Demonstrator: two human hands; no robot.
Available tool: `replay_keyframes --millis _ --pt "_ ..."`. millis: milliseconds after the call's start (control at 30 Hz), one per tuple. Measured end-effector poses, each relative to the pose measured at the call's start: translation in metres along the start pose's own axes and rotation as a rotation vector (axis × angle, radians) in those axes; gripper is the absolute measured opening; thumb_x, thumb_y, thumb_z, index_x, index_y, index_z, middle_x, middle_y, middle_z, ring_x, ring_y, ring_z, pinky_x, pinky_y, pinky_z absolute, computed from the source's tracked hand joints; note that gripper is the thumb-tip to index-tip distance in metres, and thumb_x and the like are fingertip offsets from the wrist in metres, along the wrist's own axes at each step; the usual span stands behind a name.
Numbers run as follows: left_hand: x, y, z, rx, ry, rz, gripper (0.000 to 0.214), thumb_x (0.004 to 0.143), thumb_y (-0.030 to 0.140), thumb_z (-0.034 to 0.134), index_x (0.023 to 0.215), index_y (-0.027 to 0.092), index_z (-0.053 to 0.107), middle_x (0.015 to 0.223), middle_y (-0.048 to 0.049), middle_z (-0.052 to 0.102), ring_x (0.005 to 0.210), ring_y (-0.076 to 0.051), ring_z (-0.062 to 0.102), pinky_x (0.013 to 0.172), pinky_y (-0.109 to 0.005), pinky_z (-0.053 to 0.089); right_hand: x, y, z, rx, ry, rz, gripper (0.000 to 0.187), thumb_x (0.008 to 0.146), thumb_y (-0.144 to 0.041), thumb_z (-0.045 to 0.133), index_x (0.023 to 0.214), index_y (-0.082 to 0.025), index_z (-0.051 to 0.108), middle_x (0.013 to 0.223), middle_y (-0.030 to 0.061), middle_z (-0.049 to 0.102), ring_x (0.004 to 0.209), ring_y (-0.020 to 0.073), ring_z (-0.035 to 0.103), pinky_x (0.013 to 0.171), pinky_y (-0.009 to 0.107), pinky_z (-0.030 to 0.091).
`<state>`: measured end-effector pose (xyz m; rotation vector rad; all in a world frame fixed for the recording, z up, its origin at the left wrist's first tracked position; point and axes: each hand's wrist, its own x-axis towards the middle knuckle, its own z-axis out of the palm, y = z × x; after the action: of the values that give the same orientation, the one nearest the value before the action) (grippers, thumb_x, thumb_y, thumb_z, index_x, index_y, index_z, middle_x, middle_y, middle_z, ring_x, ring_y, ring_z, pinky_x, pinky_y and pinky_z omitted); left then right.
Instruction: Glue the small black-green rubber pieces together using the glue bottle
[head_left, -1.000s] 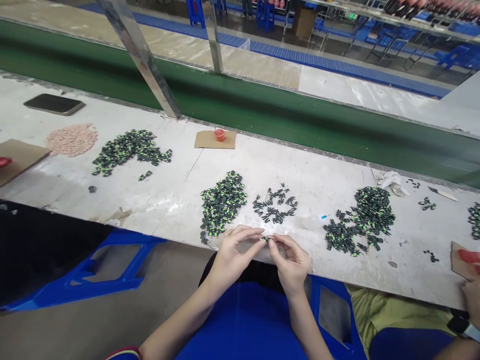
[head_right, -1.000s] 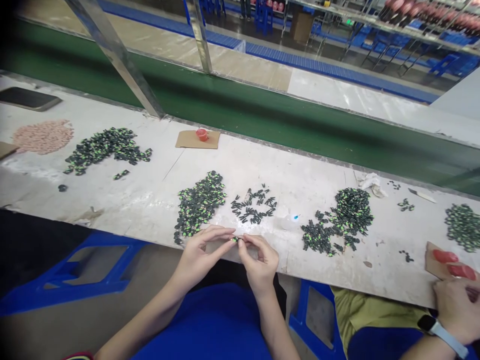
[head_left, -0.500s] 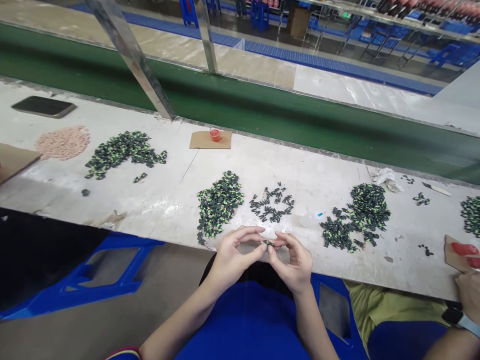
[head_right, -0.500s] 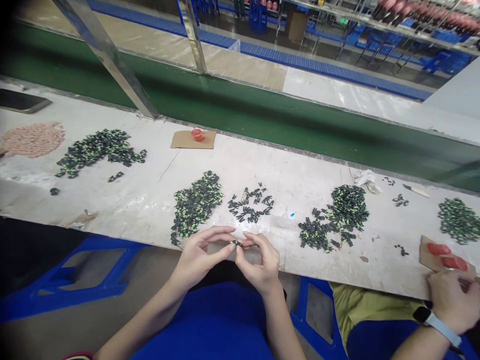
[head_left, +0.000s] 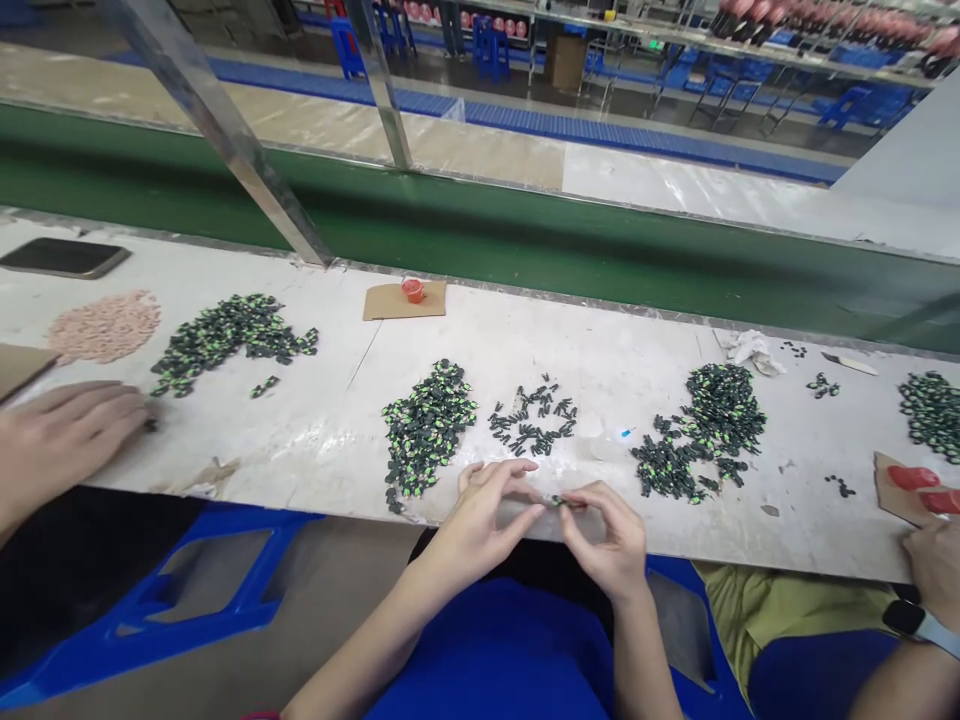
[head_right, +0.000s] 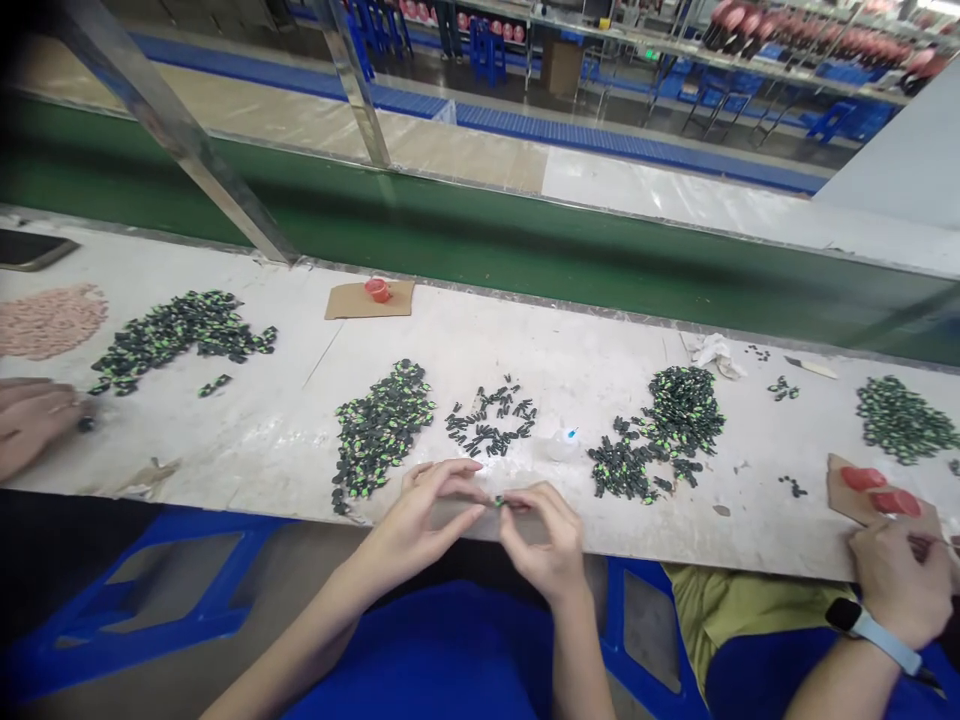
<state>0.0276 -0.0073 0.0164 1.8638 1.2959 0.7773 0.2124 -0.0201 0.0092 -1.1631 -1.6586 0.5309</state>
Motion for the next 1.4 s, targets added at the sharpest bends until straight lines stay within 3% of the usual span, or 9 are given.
replay_keyframes --millis 100,233,433,633,833,1033,1133,1233,1400 --pt "0.011 -0.014 -0.01 0.245 0.11 0.03 0.027 0.089 0.028 0.055 0.116 0.025 0.056 0.114 -0.0057 0.068 0.116 -0.027 0.054 0.104 -0.051 0.025 -0.001 0.02 -0.032 -0.218 0.249 0.023 0.007 0.08 -0.015 0.062 0.083 -0.019 0.067 0.072 0.0031 0.066 0.063 0.0158 0.06 0.058 0.03 0.051" --pt "0.027 -0.033 -0.032 0.511 0.368 -0.044 0.018 0.092 0.02 0.049 0.099 0.023 0.065 0.104 -0.0063 0.071 0.108 -0.028 0.055 0.094 -0.05 0.029 0.008 0.041 -0.058 -0.505 0.493 0.077 0.016 0.08 -0.031 0.068 0.089 -0.017 0.068 0.088 0.0088 0.065 0.08 0.0216 0.062 0.073 0.038 0.052" --pt "0.046 -0.044 -0.042 0.617 0.317 -0.008 0.017 0.089 0.014 0.054 0.085 0.022 0.069 0.09 -0.0049 0.072 0.098 -0.027 0.054 0.086 -0.045 0.033 0.023 0.055 -0.037 -0.655 0.243 0.021 0.048 0.079 -0.057 0.063 0.108 -0.019 0.062 0.108 0.0141 0.062 0.121 0.0365 0.04 0.098 0.058 0.035" --pt "0.062 -0.047 -0.049 0.78 0.076 0.131 0.033 0.081 -0.002 0.047 0.085 0.023 0.069 0.103 -0.0087 0.066 0.115 -0.031 0.043 0.09 -0.048 0.032 0.025 0.058 -0.021 -0.461 0.174 0.127 0.032 0.082 -0.05 0.061 0.093 -0.021 0.055 0.117 0.014 0.061 0.132 0.0348 0.033 0.102 0.058 0.033" --pt "0.071 -0.046 -0.062 0.734 -0.019 0.126 0.017 0.082 0.006 0.054 0.074 0.019 0.062 0.09 -0.0081 0.065 0.106 -0.029 0.047 0.091 -0.048 0.03 0.015 0.035 -0.015 -0.009 0.182 0.381 0.034 0.072 -0.041 0.073 0.087 -0.021 0.05 0.088 0.0064 0.07 0.081 0.0225 0.067 0.073 0.037 0.053" --pt "0.044 -0.043 -0.046 0.414 -0.122 0.115 0.008 0.085 0.021 0.062 0.077 0.02 0.062 0.083 0.0004 0.067 0.09 -0.02 0.055 0.092 -0.043 0.027 0.005 0.027 0.006 0.219 0.318 0.333 0.028 0.069 -0.04 0.073 0.083 -0.017 0.065 0.073 0.0035 0.066 0.06 0.018 0.061 0.052 0.027 0.047" --pt "0.026 -0.042 -0.027 0.392 -0.059 0.107 0.006 0.086 0.026 0.064 0.081 0.021 0.065 0.085 -0.0007 0.069 0.093 -0.021 0.056 0.092 -0.043 0.027 0.003 0.024 0.019 0.324 0.379 0.378 0.027 0.073 -0.041 0.068 0.081 -0.015 0.066 0.066 0.0028 0.063 0.051 0.0144 0.054 0.044 0.025 0.041" --pt "0.014 -0.043 -0.016 0.396 0.037 0.097 0.008 0.084 0.029 0.066 0.089 0.023 0.067 0.091 -0.0032 0.069 0.097 -0.023 0.056 0.09 -0.042 0.029 0.003 0.016 0.028 0.266 0.363 0.412 0.024 0.074 -0.039 0.067 0.07 -0.016 0.062 0.053 -0.0019 0.055 0.043 0.0114 0.047 0.041 0.023 0.038" --pt "0.007 -0.043 -0.016 0.272 0.019 0.069 0.021 0.087 0.023 0.062 0.107 0.026 0.063 0.101 -0.0012 0.071 0.098 -0.02 0.059 0.09 -0.039 0.032 0.005 0.003 0.036 0.054 0.31 0.35 0.024 0.071 -0.037 0.068 0.062 -0.017 0.057 0.049 -0.0031 0.054 0.041 0.0109 0.048 0.039 0.021 0.037"
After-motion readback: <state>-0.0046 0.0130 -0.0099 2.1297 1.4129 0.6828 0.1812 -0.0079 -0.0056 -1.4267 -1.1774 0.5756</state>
